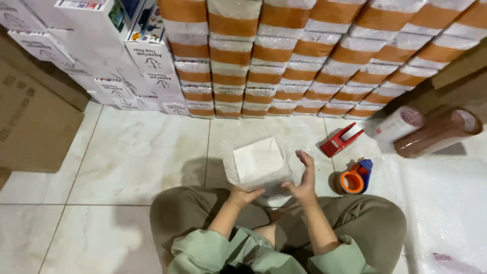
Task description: The person stacks multiple small boxes labeled 'Aquarium Top Filter' on the floor. They then sit down, wrap a single box in bubble wrap, and secure it with packing tape using a handheld dispenser.
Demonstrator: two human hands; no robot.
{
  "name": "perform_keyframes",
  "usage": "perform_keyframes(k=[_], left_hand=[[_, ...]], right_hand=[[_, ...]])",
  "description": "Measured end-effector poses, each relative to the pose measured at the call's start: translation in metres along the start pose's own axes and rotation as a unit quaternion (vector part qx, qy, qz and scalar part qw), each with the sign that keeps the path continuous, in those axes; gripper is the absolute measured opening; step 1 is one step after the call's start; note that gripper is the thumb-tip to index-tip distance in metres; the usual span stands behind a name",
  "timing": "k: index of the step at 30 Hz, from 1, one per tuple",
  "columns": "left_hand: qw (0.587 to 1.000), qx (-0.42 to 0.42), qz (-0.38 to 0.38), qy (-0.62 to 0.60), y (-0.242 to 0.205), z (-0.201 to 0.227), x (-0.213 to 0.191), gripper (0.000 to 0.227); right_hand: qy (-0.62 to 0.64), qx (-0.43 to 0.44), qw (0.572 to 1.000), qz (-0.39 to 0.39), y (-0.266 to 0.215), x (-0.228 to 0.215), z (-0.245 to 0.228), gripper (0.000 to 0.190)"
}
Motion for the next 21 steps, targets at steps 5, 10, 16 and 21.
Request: perform_keyframes(k=[5, 10, 16, 21], left_hand=[[0.995, 0.086, 0.056, 0.008, 0.109, 0.222, -0.032, 0.083], [0.987, 0.085, -0.073, 0.113, 0.148, 0.247, -0.02, 0.039], [0.98, -0.068, -0.114, 0.146, 0.187, 0.267, -0.02, 0.037], [0.99, -0.102, -0.028, 0.094, 0.189, 0.272, -0.025, 0.035]], right_hand=[[-0.14, -0.037, 0.97, 0.197, -0.018, -0.033, -0.007, 0.067], [-0.189, -0.065, 0.978, 0.065, 0.02, -0.056, -0.018, 0.052], [-0.072, 0.132, 0.978, 0.146, 0.053, -0.06, -0.041, 0.033], [-0.002, 0.182, 0.952, 0.247, 0.05, -0.067, -0.03, 0.07]])
Point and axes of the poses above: each hand's wrist, its own y-axis towards the middle knuckle, its own x-axis out of the palm, z = x × y, the point moved 6 cm from there along y, towards the middle knuckle, and after that the axes turned 1 degree about z, right-handed, at the moved point
